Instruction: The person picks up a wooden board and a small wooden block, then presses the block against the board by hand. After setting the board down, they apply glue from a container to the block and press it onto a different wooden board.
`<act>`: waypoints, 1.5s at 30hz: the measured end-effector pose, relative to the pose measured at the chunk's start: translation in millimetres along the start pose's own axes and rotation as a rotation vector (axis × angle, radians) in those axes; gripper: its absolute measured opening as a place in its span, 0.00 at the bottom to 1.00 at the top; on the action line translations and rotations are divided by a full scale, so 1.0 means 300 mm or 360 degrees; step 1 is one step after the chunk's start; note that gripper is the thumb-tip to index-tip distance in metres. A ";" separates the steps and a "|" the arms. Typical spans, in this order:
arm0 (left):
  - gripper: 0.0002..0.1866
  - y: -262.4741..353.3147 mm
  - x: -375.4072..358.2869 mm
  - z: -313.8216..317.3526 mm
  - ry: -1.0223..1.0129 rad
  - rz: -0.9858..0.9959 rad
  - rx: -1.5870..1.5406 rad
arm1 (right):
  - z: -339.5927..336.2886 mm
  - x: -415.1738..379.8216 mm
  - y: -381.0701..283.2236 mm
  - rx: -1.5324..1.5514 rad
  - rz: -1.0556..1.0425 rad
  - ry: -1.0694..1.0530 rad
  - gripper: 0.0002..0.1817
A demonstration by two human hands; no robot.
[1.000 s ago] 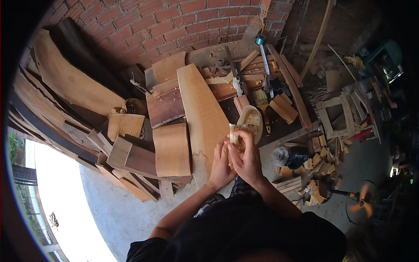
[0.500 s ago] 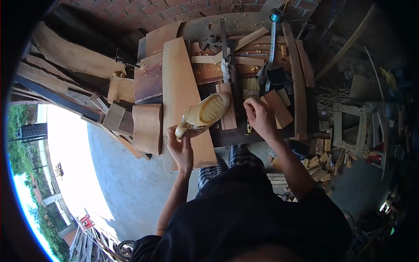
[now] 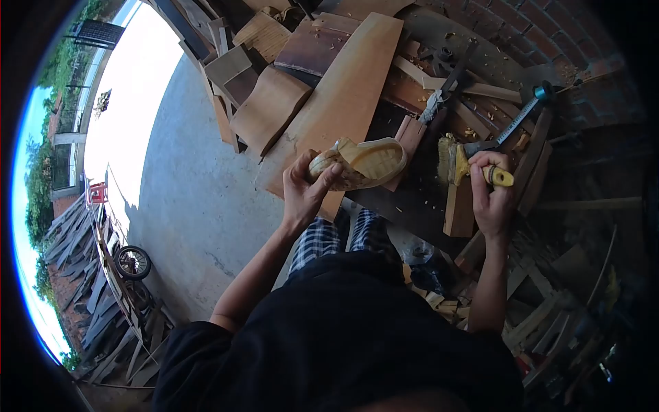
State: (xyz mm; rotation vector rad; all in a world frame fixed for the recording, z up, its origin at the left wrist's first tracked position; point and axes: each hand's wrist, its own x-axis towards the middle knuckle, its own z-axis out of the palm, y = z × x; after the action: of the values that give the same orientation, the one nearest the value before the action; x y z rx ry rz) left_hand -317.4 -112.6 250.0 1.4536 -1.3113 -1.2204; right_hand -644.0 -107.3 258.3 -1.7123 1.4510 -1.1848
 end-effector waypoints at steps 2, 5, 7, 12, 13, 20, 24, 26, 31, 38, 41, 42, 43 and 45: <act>0.20 0.021 -0.013 0.020 0.0007 0.0092 0.0005 | -0.017 0.022 -0.118 0.0636 0.0001 0.0216 0.04; 0.20 0.033 -0.044 0.022 -0.0037 0.0238 0.0099 | 0.008 0.042 -0.227 0.0884 -0.0077 -0.0170 0.05; 0.22 0.025 -0.054 -0.005 -0.0149 0.0463 0.0239 | 0.065 0.038 -0.243 0.0583 -0.0231 -0.0562 0.03; 0.26 0.041 -0.121 -0.129 -0.0545 0.0595 0.0376 | 0.206 -0.078 -0.235 -0.0187 -0.0337 -0.1357 0.19; 0.27 0.036 -0.144 -0.153 -0.0636 0.0656 0.0395 | 0.235 -0.125 -0.246 -0.0163 -0.0333 -0.1229 0.23; 0.23 -0.110 -0.503 -0.311 -0.0700 0.0769 0.0266 | 0.436 -0.511 -0.547 -0.0011 0.0054 -0.1098 0.32; 0.25 -0.299 -0.741 -0.353 -0.0920 0.0717 0.0186 | 0.684 -0.862 -0.579 -0.0079 0.0560 -0.0570 0.20; 0.22 -0.449 -0.825 -0.358 -0.1110 0.0741 0.0263 | 0.812 -1.093 -0.489 -0.0252 0.0639 -0.0179 0.16; 0.27 -0.730 -1.046 -0.457 -0.0997 0.0589 0.0822 | 1.064 -1.647 -0.182 0.0288 0.1375 0.0735 0.13; 0.20 -1.294 -1.312 -1.289 -0.0925 -0.0612 0.1705 | 1.308 -2.257 0.167 0.0571 0.2360 0.1484 0.21; 0.18 -1.275 -1.500 -1.552 -0.0505 -0.1090 0.1689 | 1.327 -2.523 0.323 0.0804 0.2982 0.1906 0.28; 0.19 -1.219 -1.548 -1.579 -0.0486 -0.1201 0.1656 | 1.316 -2.576 0.318 0.0889 0.2972 0.1917 0.28; 0.19 -1.151 -1.593 -1.604 -0.0476 -0.1311 0.1629 | 1.303 -2.648 0.294 0.0973 0.2971 0.1942 0.30; 0.19 -1.082 -1.659 -1.622 -0.0612 -0.1330 0.1614 | 1.268 -2.832 0.326 0.1129 0.2993 0.1981 0.32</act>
State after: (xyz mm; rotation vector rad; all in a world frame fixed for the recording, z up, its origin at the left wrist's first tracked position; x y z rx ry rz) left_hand 229.8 405.9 102.0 2.7925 -1.7802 -1.4507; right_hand -350.5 653.8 -200.9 1.1827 1.8153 -1.0743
